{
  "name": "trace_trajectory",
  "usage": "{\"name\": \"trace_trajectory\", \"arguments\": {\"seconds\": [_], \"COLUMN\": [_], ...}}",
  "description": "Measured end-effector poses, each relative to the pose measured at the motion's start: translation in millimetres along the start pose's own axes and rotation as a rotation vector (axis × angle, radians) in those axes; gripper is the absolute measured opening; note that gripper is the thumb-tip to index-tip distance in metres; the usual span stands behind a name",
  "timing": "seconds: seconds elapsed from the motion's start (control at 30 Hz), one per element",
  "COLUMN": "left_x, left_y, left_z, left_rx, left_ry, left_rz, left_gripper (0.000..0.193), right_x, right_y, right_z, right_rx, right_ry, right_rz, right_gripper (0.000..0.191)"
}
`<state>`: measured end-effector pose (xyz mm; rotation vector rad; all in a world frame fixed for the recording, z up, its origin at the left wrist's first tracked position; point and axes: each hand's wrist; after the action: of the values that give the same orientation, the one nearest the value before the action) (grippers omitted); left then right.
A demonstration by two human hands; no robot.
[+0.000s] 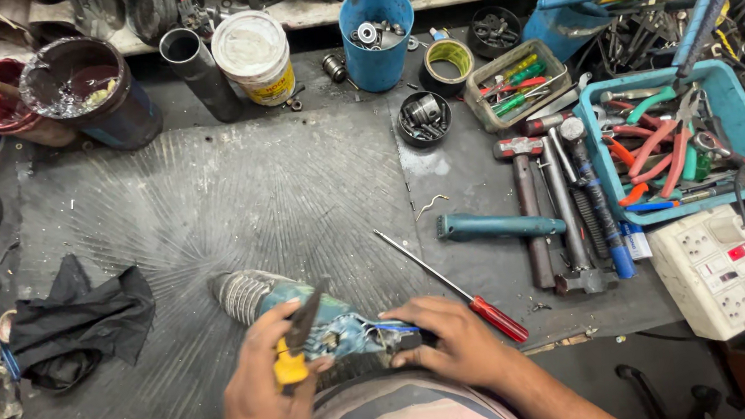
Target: The person uses a red-handled screwdriver to unscrew and open the housing of a teal power drill on a cluttered workbench. They separate the two casing halves, remove internal components, and set the opened drill body and screws on the bench.
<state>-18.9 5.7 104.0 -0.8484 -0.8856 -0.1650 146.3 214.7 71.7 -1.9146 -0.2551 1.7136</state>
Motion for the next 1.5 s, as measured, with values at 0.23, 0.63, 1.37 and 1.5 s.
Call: {"name": "trace_trajectory", "arguments": {"seconds": [0.23,0.63,1.37,1.5], "left_x": [0.2,-5.8,-30.4,-29.2], "left_y": [-24.1,-33.1,-18.1,-12.1], "left_z": [-15.9,-2.6,-9.8,-12.5], "left_rx": [0.120,0.176,0.079,0.113], "left_ry": [-0.002,-0.072,0.120,0.134], "left_rz": [-0.163,-0.273,-0.334,-0.307], "left_gripper": [0.065,0.062,0.066,0.068], "right_x": [-100.2,-97.9,-31.3,-44.5], "right_y": [-73.4,-80.5,-37.7,-3.8], "right_z": [0.6,15.9,18.2,17.5], "right_rx": [0.144,0.229,0.395,0.319], "right_ry": [-0.293,-0.124,0.440,0.170], "right_rz": [-0.235,0.426,1.424,1.733], "right_gripper": [0.046,0.056,0.022,0.050]}}
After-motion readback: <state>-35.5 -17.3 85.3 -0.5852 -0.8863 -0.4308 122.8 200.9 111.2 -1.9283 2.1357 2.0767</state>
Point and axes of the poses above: each hand's wrist, its own z-axis towards the middle knuckle, its own y-axis out of the palm, x = y × z, and after that the axes turned 6 degrees about y, right-handed
